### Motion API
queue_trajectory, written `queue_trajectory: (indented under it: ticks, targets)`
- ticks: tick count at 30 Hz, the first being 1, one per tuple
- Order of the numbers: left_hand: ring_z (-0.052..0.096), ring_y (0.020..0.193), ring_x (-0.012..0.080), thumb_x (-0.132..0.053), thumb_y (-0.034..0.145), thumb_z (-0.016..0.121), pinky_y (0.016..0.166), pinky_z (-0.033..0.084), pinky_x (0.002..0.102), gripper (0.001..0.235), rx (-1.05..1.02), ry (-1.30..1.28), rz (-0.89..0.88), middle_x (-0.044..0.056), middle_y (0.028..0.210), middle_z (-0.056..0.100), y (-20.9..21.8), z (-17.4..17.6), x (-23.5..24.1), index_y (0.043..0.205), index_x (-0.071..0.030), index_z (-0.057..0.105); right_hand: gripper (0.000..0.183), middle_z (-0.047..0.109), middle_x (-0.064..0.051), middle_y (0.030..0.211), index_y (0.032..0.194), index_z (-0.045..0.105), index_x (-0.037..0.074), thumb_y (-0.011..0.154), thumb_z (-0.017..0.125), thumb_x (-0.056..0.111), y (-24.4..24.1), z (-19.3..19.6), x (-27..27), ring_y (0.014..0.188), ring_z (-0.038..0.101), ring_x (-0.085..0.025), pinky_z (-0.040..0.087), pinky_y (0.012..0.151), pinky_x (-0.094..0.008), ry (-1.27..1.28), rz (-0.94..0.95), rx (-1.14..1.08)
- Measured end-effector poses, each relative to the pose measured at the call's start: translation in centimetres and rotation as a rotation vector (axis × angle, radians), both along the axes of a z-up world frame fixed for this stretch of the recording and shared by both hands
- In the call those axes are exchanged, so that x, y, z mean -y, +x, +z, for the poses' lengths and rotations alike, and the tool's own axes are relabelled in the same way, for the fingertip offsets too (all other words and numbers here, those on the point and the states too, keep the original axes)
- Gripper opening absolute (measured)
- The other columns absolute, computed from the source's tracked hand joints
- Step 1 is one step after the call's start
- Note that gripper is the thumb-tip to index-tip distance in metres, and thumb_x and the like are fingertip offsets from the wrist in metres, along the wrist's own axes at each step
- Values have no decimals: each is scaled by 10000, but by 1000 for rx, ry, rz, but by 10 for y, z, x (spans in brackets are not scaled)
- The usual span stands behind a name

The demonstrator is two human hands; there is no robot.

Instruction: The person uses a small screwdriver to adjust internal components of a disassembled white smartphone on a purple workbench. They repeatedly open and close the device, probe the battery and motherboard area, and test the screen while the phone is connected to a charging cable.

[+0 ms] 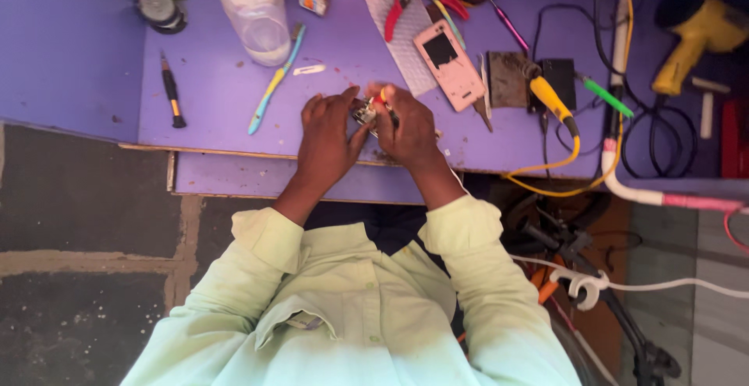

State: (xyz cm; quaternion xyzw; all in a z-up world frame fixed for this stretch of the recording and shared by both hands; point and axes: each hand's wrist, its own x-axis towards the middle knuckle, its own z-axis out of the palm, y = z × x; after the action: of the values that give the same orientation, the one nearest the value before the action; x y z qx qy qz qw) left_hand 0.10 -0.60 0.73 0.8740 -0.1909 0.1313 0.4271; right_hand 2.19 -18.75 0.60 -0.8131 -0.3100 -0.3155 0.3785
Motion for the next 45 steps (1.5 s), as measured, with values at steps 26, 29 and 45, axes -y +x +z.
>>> queue_trajectory:
  ticks: [26, 29, 45]
  targets:
    - [572, 1219, 231, -191, 904, 796, 1187, 251, 510, 649, -78, 43, 23, 26, 1175, 706, -1, -5, 1, 1456, -51, 486, 557, 728, -121, 1109, 1452, 438, 96, 990, 736, 9, -6, 7, 0, 921, 711, -301, 570, 818, -402, -128, -13, 44]
    - [567, 1220, 239, -192, 874, 800, 1179, 251, 510, 665, -65, 51, 35, 23, 1173, 709, 1, -1, 2, 1445, -49, 491, 529, 725, -119, 1100, 1415, 481, 91, 971, 752, 1, -4, 9, -4, 951, 714, -305, 577, 823, -402, -132, -16, 73]
    - [563, 1196, 239, -222, 943, 758, 1163, 267, 517, 566, -7, 84, 33, 31, 1214, 673, -1, 7, 4, 1416, -26, 517, 336, 506, -46, 828, 1309, 506, -35, 1051, 604, 157, -54, -25, 52, 729, 461, -90, 393, 665, -229, 591, -382, -318]
